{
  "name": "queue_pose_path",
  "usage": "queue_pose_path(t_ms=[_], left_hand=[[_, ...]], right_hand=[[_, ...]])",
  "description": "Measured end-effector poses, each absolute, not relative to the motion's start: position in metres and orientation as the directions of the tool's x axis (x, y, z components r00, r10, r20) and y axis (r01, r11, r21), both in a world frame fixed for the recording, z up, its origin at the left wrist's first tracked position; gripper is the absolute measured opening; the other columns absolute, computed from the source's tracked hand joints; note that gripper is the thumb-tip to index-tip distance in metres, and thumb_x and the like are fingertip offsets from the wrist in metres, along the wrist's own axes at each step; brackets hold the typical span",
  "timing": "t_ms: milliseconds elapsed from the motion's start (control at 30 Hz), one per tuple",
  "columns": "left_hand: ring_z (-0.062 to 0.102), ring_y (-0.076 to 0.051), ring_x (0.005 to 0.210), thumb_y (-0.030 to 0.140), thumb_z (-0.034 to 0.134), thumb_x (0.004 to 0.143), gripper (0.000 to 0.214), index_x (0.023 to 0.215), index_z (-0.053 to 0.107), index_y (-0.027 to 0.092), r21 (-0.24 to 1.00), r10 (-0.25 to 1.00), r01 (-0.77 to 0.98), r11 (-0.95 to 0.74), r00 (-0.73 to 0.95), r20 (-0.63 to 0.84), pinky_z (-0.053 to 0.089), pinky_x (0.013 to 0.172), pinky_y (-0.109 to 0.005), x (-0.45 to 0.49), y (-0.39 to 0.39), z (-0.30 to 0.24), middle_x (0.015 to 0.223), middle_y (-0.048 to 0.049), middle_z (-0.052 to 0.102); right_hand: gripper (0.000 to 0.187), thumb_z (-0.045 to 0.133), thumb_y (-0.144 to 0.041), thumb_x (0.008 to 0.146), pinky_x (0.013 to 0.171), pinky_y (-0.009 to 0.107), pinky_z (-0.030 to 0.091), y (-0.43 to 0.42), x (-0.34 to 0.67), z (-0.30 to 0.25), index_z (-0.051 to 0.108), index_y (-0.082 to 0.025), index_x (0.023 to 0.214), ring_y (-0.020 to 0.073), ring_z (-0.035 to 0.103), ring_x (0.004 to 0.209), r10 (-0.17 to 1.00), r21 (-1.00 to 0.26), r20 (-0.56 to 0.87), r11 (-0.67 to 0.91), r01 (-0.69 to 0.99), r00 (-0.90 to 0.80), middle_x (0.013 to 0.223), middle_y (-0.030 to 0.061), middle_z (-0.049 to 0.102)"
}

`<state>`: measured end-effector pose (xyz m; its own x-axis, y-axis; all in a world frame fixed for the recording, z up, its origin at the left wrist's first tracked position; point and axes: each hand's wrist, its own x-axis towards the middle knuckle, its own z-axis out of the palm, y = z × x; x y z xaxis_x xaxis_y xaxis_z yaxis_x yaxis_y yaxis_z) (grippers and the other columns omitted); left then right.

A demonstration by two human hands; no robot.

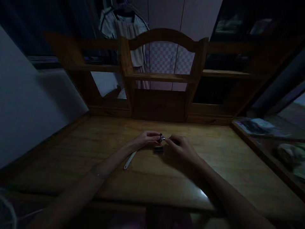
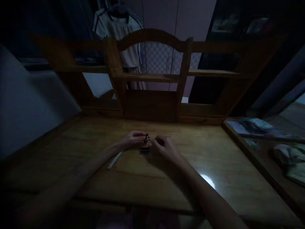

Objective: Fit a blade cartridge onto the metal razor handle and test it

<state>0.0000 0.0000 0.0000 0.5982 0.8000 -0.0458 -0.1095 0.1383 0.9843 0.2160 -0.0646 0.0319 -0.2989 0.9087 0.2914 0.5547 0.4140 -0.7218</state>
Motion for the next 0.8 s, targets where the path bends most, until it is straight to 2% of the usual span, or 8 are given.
queue_pose_path(t_ms=[233,400,567,800], left_hand=[[0.064,-0.020,0.088,0.034,0.070,0.077,0.035,0.102,0.069,0.011,0.982,0.765,-0.109,0.155,0.642,-0.049,0.050,0.083,-0.032,0.000,-0.003,0.008,0.104,-0.0125,0.067],[0.063,-0.020,0.087,0.033,0.069,0.077,0.030,0.098,0.069,0.010,0.977,0.782,-0.156,0.147,0.623,-0.018,0.052,0.079,-0.032,0.002,-0.005,0.010,0.098,-0.0115,0.067],[0.063,-0.019,0.085,0.039,0.065,0.080,0.032,0.094,0.069,0.010,0.976,0.773,-0.146,0.164,0.634,-0.035,0.051,0.079,-0.030,0.003,-0.008,0.014,0.097,-0.0111,0.066],[0.064,-0.018,0.084,0.037,0.073,0.074,0.033,0.096,0.068,0.012,0.985,0.792,-0.093,0.147,0.608,-0.061,0.050,0.079,-0.029,0.002,-0.006,0.011,0.096,-0.0094,0.067]], right_hand=[[0.040,0.047,-0.049,0.090,0.057,0.023,0.038,-0.065,0.216,0.032,0.066,-0.015,0.078,0.0137,0.055,0.065,0.916,-0.783,0.269,0.387,0.486,-0.297,0.072,0.0026,0.064],[0.041,0.049,-0.050,0.088,0.059,0.024,0.040,-0.063,0.217,0.031,0.067,-0.014,0.081,0.0155,0.057,0.068,0.921,-0.792,0.259,0.375,0.482,-0.292,0.074,0.0043,0.065],[0.041,0.049,-0.050,0.088,0.060,0.024,0.041,-0.063,0.218,0.029,0.068,-0.014,0.083,0.0164,0.059,0.069,0.920,-0.786,0.255,0.377,0.489,-0.299,0.077,0.0057,0.066],[0.039,0.049,-0.048,0.088,0.060,0.025,0.041,-0.063,0.217,0.029,0.068,-0.015,0.082,0.0158,0.059,0.069,0.917,-0.774,0.269,0.388,0.501,-0.296,0.076,0.0051,0.066]])
